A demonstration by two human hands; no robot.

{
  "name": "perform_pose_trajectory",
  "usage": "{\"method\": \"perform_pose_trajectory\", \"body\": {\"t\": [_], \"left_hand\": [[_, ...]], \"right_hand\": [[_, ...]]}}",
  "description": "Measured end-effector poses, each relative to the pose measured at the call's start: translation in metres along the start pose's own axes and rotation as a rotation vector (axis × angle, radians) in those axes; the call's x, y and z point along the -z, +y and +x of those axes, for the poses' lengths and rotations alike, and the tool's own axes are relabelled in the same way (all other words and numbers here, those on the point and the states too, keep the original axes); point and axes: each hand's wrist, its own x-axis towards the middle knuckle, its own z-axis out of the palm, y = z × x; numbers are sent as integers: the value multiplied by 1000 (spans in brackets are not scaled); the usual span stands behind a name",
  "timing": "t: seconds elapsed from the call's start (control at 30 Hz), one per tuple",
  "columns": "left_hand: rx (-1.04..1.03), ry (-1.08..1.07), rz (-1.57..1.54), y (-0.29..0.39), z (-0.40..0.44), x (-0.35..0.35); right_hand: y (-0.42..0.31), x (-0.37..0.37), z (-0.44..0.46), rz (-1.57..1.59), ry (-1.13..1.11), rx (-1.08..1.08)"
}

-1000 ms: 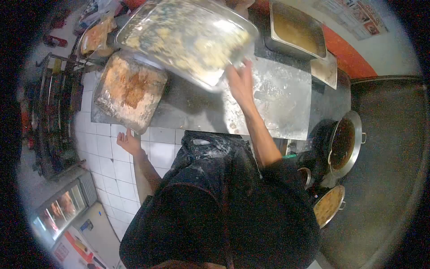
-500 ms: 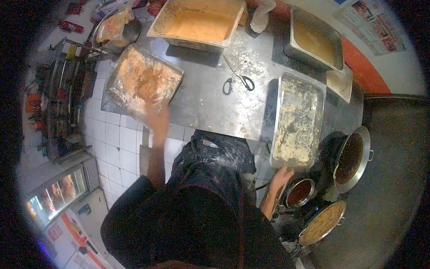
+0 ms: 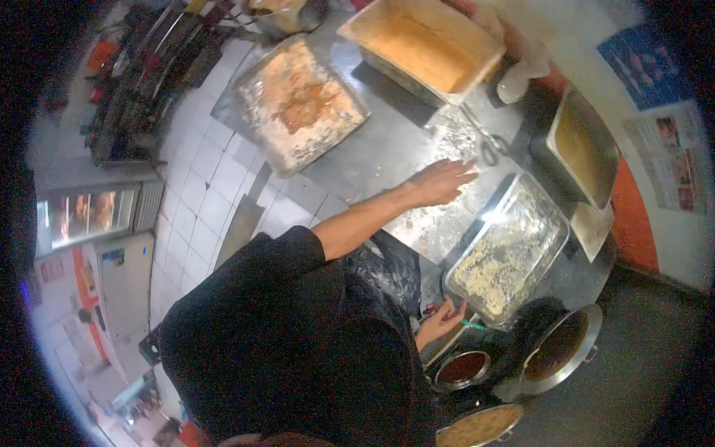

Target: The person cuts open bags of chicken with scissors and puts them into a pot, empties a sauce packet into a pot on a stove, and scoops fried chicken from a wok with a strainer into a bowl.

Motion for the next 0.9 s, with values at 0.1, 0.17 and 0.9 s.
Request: {"method": "perform_pose_trajectory", "body": {"t": [0.1, 0.17, 0.9], "left_hand": [[41, 148, -84, 4, -16, 19], [236, 390, -63, -5, -52, 48], [834, 900, -696, -18, -328, 155]], "right_hand": [[-25, -10, 6, -28, -71, 19], [-40, -18, 7, -55, -84, 1], [-164, -178, 44, -291, -831, 441]]}}
